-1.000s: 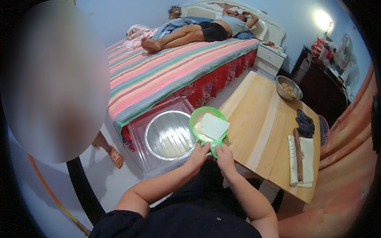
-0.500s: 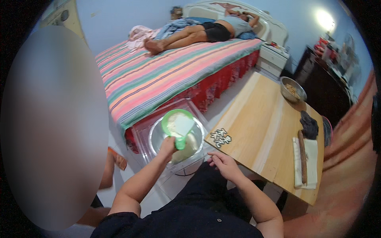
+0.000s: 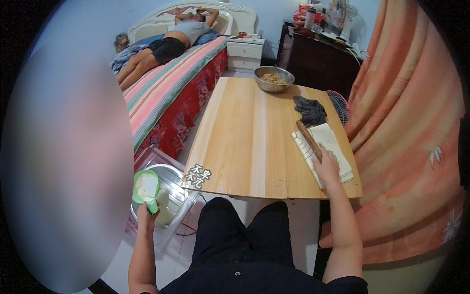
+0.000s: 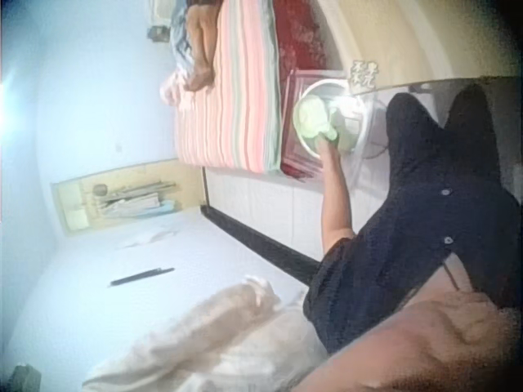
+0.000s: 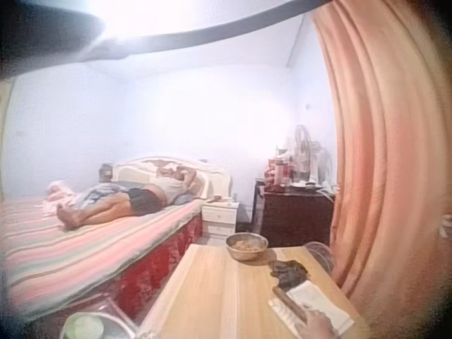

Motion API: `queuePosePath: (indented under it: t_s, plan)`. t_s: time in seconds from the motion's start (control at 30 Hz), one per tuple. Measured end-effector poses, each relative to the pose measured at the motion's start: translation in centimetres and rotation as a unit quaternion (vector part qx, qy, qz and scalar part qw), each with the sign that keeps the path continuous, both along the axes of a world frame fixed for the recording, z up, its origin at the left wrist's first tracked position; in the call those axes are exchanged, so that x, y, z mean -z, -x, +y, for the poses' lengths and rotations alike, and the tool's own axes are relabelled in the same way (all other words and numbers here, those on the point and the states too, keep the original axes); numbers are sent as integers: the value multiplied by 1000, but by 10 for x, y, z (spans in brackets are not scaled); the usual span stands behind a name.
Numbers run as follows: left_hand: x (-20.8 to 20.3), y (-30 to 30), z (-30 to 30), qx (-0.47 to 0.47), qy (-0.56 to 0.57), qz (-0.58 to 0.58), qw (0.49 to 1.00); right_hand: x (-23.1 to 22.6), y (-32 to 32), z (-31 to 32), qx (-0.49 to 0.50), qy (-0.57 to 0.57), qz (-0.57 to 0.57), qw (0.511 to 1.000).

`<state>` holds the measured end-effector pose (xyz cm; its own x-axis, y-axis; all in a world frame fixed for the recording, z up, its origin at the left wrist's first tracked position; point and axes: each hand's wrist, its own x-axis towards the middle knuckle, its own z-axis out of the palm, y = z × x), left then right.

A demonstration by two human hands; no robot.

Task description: The person moves a small table and places it on a stool. They then transfer two bowls of food from a dresser onto the table, cover one bowl with a plastic lid, and arrange a rolling pin and a mat on the table.

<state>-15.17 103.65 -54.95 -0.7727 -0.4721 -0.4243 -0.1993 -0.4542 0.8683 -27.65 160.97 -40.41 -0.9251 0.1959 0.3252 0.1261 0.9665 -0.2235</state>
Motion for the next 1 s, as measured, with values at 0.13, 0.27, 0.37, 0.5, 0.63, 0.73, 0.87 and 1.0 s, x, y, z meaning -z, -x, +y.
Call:
queuePosePath:
  t_s: [0.13,0.27,0.37,0.5,0.63,0.73,0.87,1.0]
  plan:
    - [1,-9,-6,22,5,-3,1000,19,9,29,38,-1,-90,995]
    - [2,-16,-11,27,21,8,999,30,22,38,44,-1,-106,993]
    - [-1,-22,-14,22,27,16,999,23,28,35,47,10,-123,991]
    - [5,-34,-18,-31,31,3,999,3,21,32,56,61,-154,985]
    - [4,-42,-15,-80,31,-2,996,12,23,42,37,35,-172,984]
    - [-2,-43,-7,-167,145,91,971,8,22,38,52,47,-147,987]
    - [-73,-43,51,-93,294,226,924,-7,17,21,-67,423,-147,892]
    - [-115,-14,111,201,174,197,944,0,0,-50,-138,497,-143,845]
